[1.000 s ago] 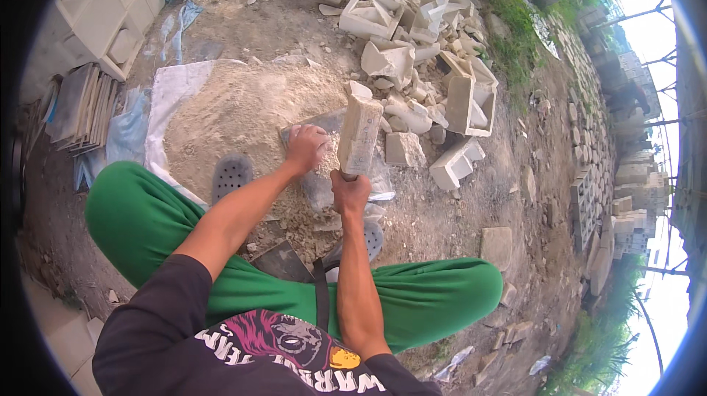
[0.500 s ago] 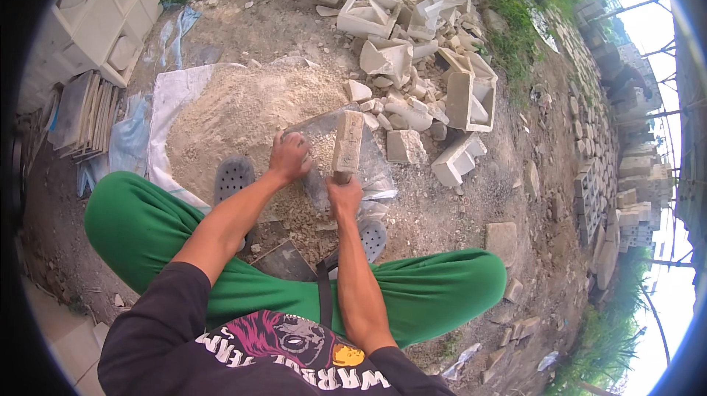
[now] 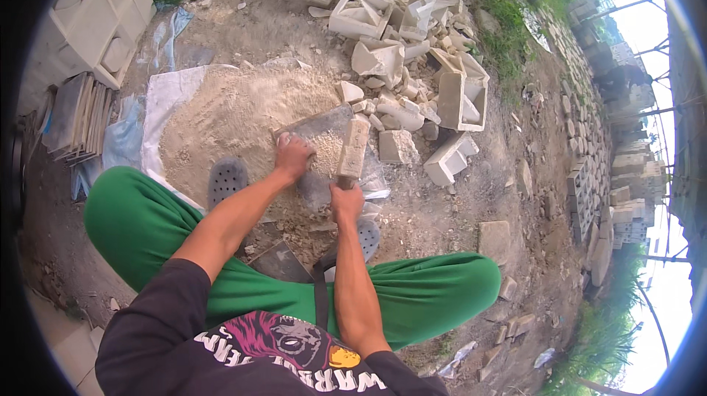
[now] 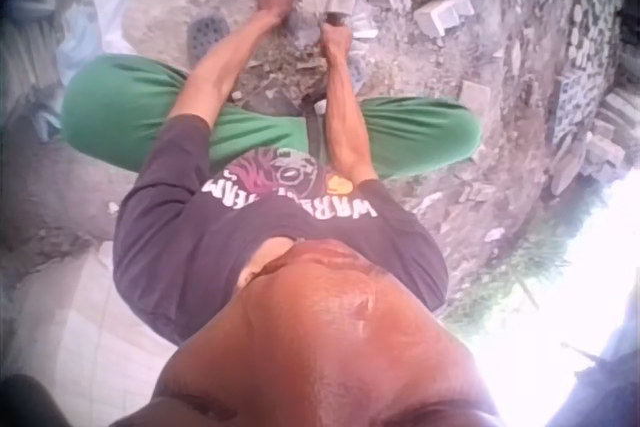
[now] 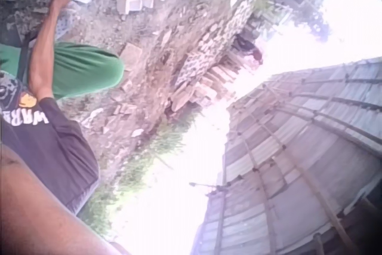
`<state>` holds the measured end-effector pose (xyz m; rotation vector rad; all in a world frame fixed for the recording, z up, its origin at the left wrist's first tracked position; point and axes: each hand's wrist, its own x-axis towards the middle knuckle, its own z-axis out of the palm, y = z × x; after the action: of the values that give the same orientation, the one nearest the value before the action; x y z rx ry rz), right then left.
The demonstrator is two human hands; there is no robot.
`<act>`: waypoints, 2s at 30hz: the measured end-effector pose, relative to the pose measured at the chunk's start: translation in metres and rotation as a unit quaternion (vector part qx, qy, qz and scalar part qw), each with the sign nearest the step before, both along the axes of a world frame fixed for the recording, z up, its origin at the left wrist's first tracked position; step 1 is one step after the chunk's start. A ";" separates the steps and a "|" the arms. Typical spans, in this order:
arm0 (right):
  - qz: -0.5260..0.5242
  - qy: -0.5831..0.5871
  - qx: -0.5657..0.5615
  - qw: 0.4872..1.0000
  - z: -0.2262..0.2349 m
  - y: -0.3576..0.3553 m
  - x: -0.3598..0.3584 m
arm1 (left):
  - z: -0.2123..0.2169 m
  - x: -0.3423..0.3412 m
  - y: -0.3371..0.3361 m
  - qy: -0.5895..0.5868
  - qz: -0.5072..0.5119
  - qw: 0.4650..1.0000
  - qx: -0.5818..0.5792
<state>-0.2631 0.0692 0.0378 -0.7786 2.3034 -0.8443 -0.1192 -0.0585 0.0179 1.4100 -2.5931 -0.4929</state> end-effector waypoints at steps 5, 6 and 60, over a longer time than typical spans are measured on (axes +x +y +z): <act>-0.093 0.003 0.038 0.995 -0.001 0.014 -0.015 | -0.007 -0.005 -0.009 0.078 0.019 0.995 -0.054; -0.104 0.011 0.043 0.994 -0.004 0.019 -0.020 | -0.011 -0.011 -0.010 0.083 0.012 0.994 -0.070; 0.088 0.035 0.024 0.995 0.010 -0.001 0.034 | -0.007 0.037 -0.010 0.127 0.054 0.982 -0.132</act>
<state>-0.2294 0.0683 0.0479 -0.9873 2.2671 -0.6917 -0.0823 -0.0686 0.0109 1.2959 -2.2691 -0.2802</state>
